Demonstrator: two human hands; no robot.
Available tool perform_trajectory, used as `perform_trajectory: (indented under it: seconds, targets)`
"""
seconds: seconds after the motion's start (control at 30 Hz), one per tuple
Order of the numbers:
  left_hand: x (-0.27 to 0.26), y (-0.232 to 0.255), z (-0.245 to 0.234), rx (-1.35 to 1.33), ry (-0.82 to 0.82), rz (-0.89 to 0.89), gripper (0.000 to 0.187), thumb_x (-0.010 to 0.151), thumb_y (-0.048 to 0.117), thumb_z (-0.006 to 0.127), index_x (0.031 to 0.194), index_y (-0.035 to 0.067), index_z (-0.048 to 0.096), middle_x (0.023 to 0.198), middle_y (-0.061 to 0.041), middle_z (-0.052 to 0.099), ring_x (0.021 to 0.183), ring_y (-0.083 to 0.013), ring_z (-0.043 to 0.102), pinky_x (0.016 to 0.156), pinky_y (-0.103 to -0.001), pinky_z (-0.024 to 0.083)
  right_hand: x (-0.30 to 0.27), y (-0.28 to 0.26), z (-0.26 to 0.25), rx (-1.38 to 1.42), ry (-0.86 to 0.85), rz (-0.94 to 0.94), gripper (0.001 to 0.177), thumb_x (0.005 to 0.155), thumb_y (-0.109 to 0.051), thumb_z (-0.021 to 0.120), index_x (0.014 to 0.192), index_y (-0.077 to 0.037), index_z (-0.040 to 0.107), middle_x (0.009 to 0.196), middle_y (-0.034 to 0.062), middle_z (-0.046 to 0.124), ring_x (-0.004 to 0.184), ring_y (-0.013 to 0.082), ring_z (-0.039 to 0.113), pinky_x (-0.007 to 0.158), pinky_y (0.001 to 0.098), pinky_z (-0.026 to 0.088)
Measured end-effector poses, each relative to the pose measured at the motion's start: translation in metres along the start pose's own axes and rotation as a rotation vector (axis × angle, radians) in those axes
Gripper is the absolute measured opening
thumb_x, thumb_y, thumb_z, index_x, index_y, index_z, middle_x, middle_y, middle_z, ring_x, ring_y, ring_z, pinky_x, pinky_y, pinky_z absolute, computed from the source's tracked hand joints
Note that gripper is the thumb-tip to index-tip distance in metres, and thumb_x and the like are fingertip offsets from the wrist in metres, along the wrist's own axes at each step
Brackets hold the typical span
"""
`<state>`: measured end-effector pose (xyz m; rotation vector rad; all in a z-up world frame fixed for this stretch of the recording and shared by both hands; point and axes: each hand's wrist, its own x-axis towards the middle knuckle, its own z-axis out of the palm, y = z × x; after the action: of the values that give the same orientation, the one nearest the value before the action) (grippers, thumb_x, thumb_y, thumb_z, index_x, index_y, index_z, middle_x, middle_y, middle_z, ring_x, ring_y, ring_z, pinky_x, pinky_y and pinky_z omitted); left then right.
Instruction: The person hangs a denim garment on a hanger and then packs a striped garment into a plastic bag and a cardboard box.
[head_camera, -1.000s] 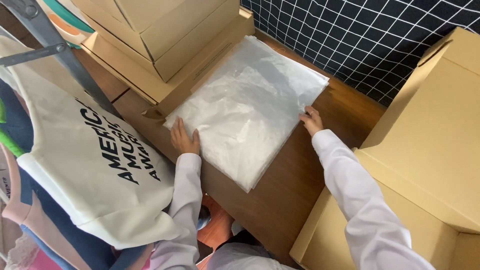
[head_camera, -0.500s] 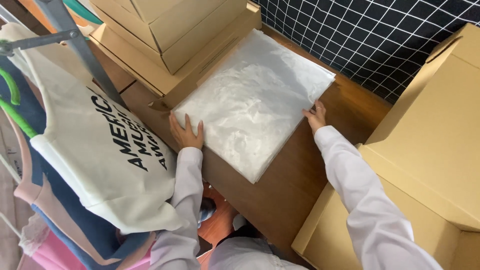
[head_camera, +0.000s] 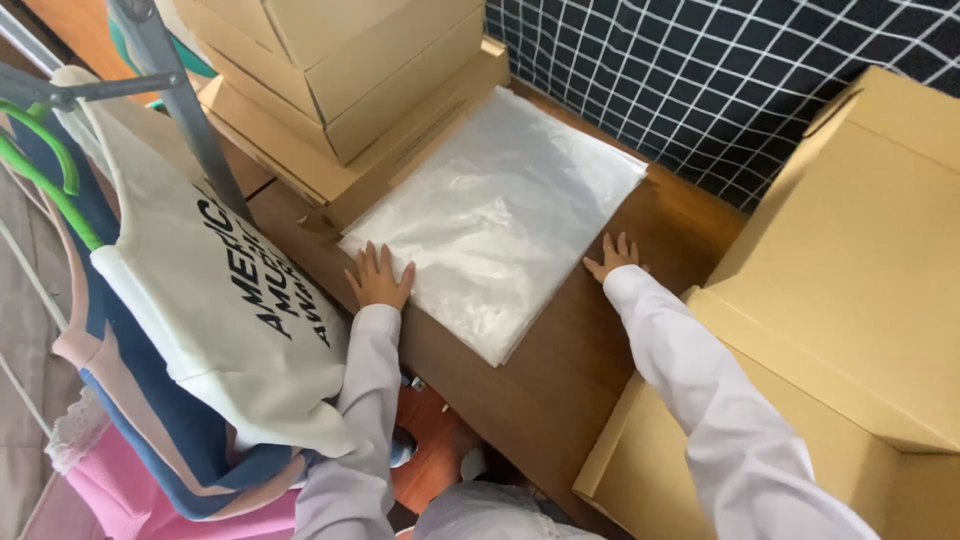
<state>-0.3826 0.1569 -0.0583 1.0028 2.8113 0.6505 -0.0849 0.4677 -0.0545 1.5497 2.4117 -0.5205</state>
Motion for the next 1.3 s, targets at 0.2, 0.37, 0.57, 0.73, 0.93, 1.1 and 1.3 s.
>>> perform_trajectory:
  seconds: [0.2,0.37,0.57,0.73,0.93,1.1,1.3]
  targets:
    - [-0.01,0.062,-0.011,-0.242,0.244,0.149,0.051,0.084,0.045,0.052,0.126,0.018,0.045,0.135,-0.007,0.033,0.129,-0.0288,0.024,0.104,-0.056,0.015,-0.127,-0.014,-0.091,0.39,0.188,-0.273,0.067,0.084,-0.047,0.049,0.139,-0.021,0.021,0.144,0.0099,0.017,0.132,0.0279,0.018,0.107,0.0457,0.019]
    - [-0.003,0.166,-0.017,-0.489,0.232,0.399,0.045,0.081,0.038,0.061,0.118,0.014,0.053,0.114,-0.009,0.05,0.108,-0.0284,0.049,0.092,-0.041,0.039,-0.216,0.026,-0.128,0.508,0.412,-0.429,0.054,0.084,-0.033,0.056,0.132,-0.018,0.036,0.132,0.0097,0.036,0.124,0.0288,0.033,0.103,0.0441,0.027]
    - [-0.033,0.319,-0.029,-0.564,-0.192,0.529,0.033,0.082,0.048,0.053,0.103,0.023,0.06,0.079,0.001,0.064,0.073,-0.0205,0.063,0.068,-0.035,0.05,-0.296,0.106,-0.142,0.615,0.545,-0.34,0.04,0.082,-0.023,0.06,0.121,-0.019,0.051,0.119,0.0099,0.051,0.112,0.0322,0.047,0.09,0.0483,0.04]
    - [-0.085,0.421,-0.054,-0.406,-0.414,0.644,0.056,0.08,0.069,0.037,0.098,0.021,0.059,0.064,0.003,0.065,0.08,-0.0202,0.064,0.074,-0.037,0.048,-0.359,0.169,-0.138,0.679,0.674,-0.21,0.036,0.08,-0.017,0.061,0.116,-0.018,0.056,0.115,0.0076,0.055,0.11,0.0299,0.05,0.086,0.0469,0.042]
    - [-0.119,0.478,-0.055,-0.192,-0.479,0.687,0.065,0.078,0.064,0.04,0.116,0.012,0.051,0.108,-0.018,0.059,0.102,-0.0365,0.055,0.086,-0.046,0.044,-0.43,0.211,-0.141,0.633,0.753,-0.077,0.029,0.082,-0.017,0.059,0.111,-0.016,0.059,0.108,0.0075,0.059,0.103,0.0282,0.055,0.084,0.0456,0.044]
    - [-0.103,0.479,0.006,-0.026,-0.357,0.659,0.043,0.089,0.026,0.04,0.129,0.012,0.034,0.103,-0.02,0.06,0.098,-0.0352,0.058,0.083,-0.047,0.046,-0.461,0.225,-0.135,0.757,0.818,-0.039,0.023,0.084,-0.016,0.057,0.106,-0.016,0.063,0.101,0.0067,0.064,0.097,0.0245,0.059,0.082,0.0381,0.047]
    - [-0.091,0.451,0.021,-0.002,-0.247,0.643,0.028,0.091,0.023,0.032,0.117,0.015,0.032,0.091,-0.018,0.062,0.087,-0.0366,0.061,0.077,-0.046,0.047,-0.472,0.23,-0.115,0.844,0.805,-0.071,0.022,0.083,-0.011,0.057,0.104,-0.012,0.064,0.099,0.0105,0.064,0.095,0.026,0.06,0.081,0.0376,0.048]
